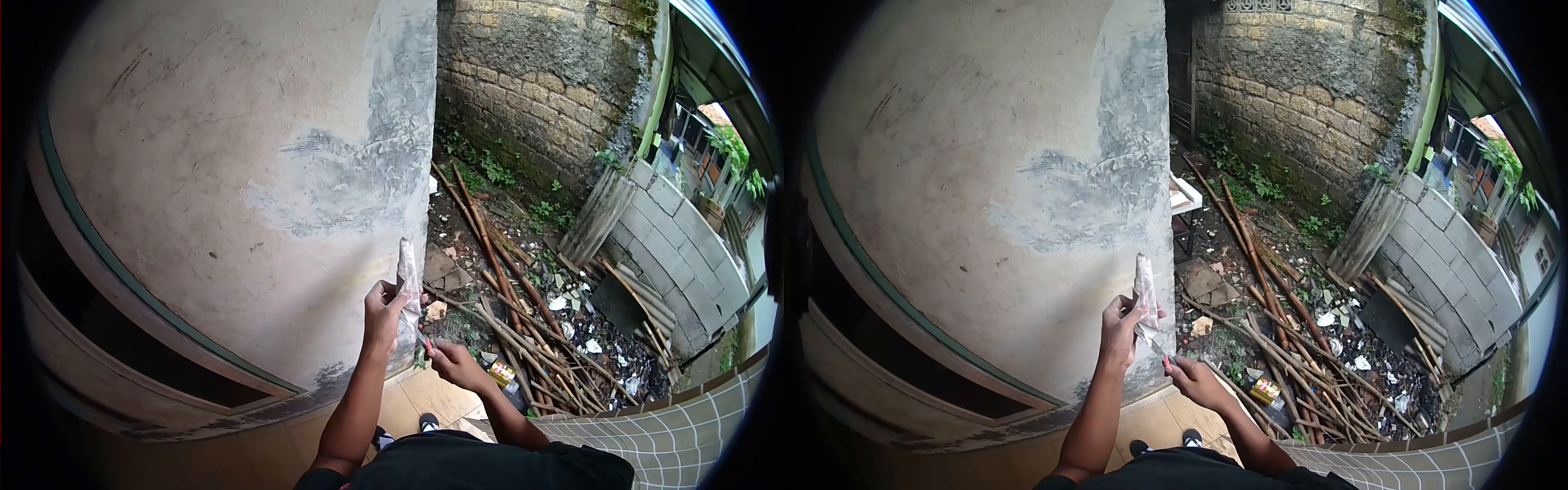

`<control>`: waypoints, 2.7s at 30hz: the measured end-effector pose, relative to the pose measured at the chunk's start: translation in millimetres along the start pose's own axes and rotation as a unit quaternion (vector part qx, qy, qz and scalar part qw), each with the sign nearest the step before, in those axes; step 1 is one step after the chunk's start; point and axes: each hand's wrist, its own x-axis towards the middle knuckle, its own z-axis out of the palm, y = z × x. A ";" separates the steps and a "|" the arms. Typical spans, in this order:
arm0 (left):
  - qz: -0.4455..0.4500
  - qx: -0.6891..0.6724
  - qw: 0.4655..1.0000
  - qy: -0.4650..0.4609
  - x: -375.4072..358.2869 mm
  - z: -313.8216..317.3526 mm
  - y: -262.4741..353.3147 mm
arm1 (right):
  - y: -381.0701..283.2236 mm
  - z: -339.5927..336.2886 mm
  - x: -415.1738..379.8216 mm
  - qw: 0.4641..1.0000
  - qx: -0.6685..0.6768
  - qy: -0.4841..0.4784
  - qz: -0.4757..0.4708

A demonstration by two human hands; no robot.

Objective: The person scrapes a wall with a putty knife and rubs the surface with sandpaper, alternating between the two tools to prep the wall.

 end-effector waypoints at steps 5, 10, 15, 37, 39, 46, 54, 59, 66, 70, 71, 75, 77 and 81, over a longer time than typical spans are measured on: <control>0.115 0.065 0.991 0.034 7.9 -29.0 27.9 | 21.8 -20.2 -15.9 0.991 0.026 -0.094 0.089; 0.060 0.024 0.998 0.028 -8.1 -35.5 22.7 | 43.0 -34.9 -3.4 0.984 -0.027 -0.047 0.169; 0.001 0.027 1.000 0.011 -28.7 -40.5 16.9 | 55.2 -32.9 12.8 0.988 -0.012 -0.030 0.153; -0.058 0.090 0.979 0.174 -54.8 -51.7 -18.9 | 11.2 -20.7 30.3 0.975 0.187 -0.042 0.109; -0.052 0.096 0.980 0.165 -53.2 -54.3 -22.8 | 3.2 -21.2 27.4 0.972 0.209 -0.034 0.105; 0.029 0.158 0.980 0.115 -27.4 -13.1 3.9 | -5.9 -27.0 33.1 0.951 0.309 -0.021 -0.015; 0.098 0.270 0.956 0.061 7.5 41.8 53.0 | -61.3 -17.6 56.3 0.952 0.284 -0.019 -0.110; 0.383 0.377 0.831 0.144 45.3 66.8 96.2 | -117.2 -19.5 99.1 0.939 0.058 0.136 -0.310; 0.416 0.515 0.731 0.165 79.0 83.5 137.8 | -173.3 -12.4 136.6 0.861 -0.032 0.254 -0.439; 0.356 0.549 0.738 0.167 81.1 75.2 130.7 | -157.9 -6.7 146.6 0.883 -0.030 0.235 -0.405; 0.362 0.560 0.724 0.177 83.8 76.4 129.8 | -154.1 -6.9 152.5 0.887 -0.041 0.237 -0.394; 0.376 0.598 0.682 0.188 91.6 88.8 154.1 | -180.4 -14.9 163.1 0.877 -0.077 0.249 -0.403; 0.334 0.635 0.671 0.190 94.4 100.4 172.9 | -200.1 -17.6 161.1 0.880 -0.064 0.245 -0.401; 0.377 0.631 0.651 0.188 101.6 85.8 141.0 | -176.5 -6.1 157.2 0.901 -0.044 0.227 -0.366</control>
